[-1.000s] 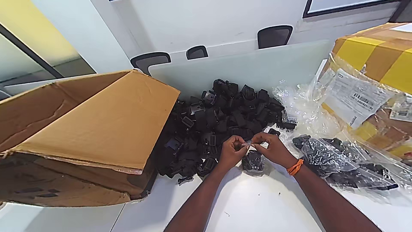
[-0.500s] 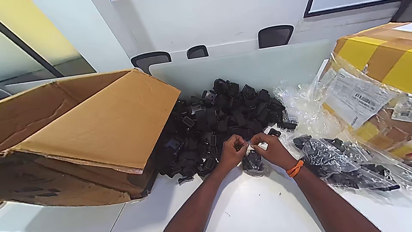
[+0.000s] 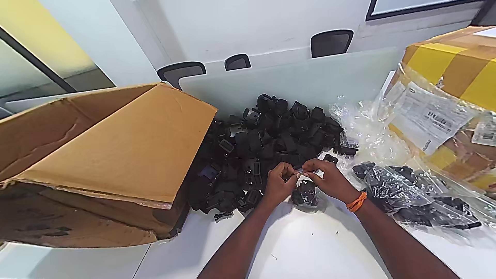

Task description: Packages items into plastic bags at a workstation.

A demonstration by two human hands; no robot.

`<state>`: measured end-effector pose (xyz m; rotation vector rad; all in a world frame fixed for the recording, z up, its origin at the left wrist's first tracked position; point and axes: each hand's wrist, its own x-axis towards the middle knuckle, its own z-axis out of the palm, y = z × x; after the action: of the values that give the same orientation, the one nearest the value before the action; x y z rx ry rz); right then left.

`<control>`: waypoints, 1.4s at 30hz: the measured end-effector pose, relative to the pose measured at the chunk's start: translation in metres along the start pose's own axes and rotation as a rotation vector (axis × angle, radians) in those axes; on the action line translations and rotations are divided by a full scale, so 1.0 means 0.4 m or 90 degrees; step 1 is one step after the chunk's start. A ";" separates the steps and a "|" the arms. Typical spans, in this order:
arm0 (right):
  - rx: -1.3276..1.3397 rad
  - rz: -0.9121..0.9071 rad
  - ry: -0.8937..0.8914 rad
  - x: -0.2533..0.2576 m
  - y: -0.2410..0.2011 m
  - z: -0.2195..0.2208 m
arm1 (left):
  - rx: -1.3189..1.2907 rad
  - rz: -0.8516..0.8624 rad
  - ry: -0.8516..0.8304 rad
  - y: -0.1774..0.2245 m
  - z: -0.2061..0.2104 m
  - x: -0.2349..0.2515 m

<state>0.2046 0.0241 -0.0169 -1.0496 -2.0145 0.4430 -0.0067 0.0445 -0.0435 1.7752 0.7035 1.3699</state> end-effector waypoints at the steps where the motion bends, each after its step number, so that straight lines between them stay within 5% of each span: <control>1: 0.003 -0.001 -0.001 0.000 0.000 -0.001 | 0.003 -0.002 0.000 -0.002 0.000 0.000; 28: 0.010 -0.004 0.027 -0.002 0.008 0.028 | -0.005 -0.014 0.002 0.005 0.011 -0.001; 42: 0.150 0.046 0.055 0.004 0.018 0.003 | -0.095 -0.079 0.075 0.017 -0.006 0.014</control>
<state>0.2069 0.0297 -0.0211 -0.9807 -1.8030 0.6452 -0.0075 0.0458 -0.0343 1.5206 0.7415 1.4127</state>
